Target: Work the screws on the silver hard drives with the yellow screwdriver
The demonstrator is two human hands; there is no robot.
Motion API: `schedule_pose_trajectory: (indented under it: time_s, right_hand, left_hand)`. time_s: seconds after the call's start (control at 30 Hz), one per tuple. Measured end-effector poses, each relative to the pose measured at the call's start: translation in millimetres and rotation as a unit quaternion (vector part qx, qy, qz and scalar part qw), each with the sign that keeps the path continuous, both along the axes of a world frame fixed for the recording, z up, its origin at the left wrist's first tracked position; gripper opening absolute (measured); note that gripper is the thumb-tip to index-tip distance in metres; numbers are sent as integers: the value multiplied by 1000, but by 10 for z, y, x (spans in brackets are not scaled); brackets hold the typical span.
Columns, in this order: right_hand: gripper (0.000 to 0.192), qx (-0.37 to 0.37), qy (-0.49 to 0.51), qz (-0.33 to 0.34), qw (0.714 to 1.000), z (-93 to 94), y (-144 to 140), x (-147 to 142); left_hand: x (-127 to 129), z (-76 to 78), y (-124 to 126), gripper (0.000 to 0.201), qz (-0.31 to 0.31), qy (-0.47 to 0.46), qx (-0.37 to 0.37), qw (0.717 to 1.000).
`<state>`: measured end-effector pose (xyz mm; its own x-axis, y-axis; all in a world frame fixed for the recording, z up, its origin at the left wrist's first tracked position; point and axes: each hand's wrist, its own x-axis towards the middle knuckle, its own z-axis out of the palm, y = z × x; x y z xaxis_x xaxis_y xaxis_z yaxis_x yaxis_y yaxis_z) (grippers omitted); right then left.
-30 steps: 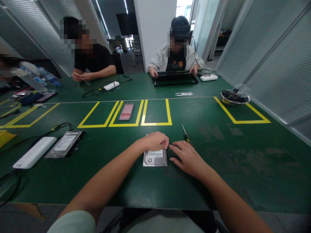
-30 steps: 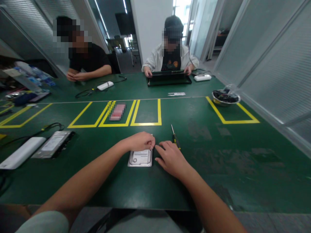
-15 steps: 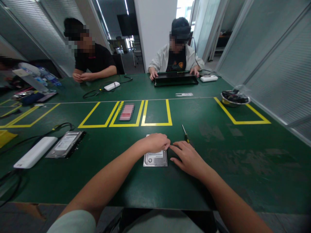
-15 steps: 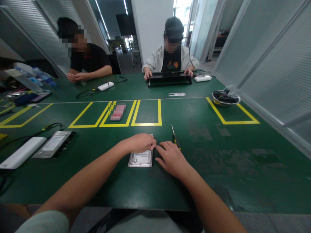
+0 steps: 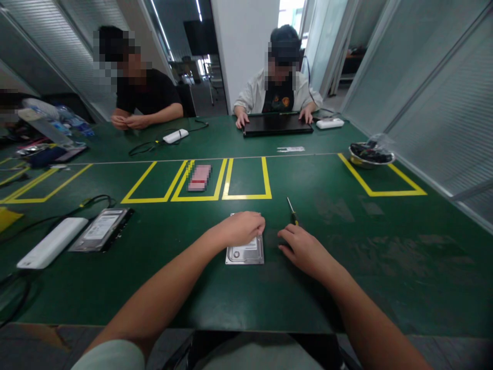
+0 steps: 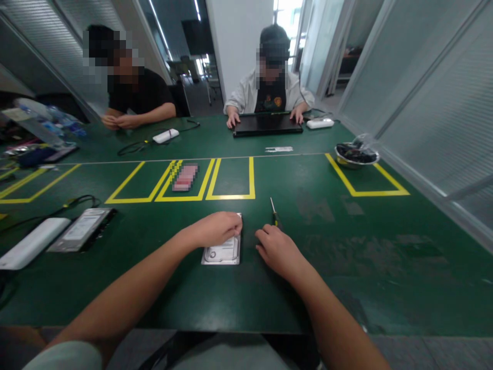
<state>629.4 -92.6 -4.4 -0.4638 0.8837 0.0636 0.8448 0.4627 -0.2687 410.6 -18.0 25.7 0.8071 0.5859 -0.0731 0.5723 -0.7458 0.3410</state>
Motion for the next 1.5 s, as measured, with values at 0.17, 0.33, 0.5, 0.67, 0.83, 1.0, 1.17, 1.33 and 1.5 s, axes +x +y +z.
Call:
schedule_pose_trajectory:
  time_s: [0.17,0.33,0.5,0.67,0.83,1.0,1.17,1.33,1.5]
  right_hand:
    - [9,-22,-36,5,999,6,-4,-11]
    - [12,-20,-49,25,998,2,30,-27]
    - [16,-23,-39,41,998,5,61,-41]
    - [18,-29,-50,51,997,5,73,-47]
    - [19,-6,-75,56,996,-32,77,-59]
    - [18,3,-86,50,995,-34,65,-77]
    - [18,9,-102,41,994,-42,59,-85]
    - [16,15,-96,38,995,-67,58,-81]
    - [15,26,-85,39,995,-78,51,-90]
  left_hand:
    - [-278,32,-99,14,72,-106,36,991]
    - [-490,-104,-134,16,175,-231,53,955]
    - [-586,-327,-150,15,241,-292,78,922]
    - [-622,-396,-168,16,243,-286,79,923]
    - [-623,-373,-182,15,227,-256,86,936]
    - [-642,-380,-188,16,220,-242,93,940]
    - [-658,-386,-184,15,219,-243,100,940]
    - [-664,-382,-179,15,219,-240,99,941]
    - [-667,-379,-178,15,220,-234,102,942]
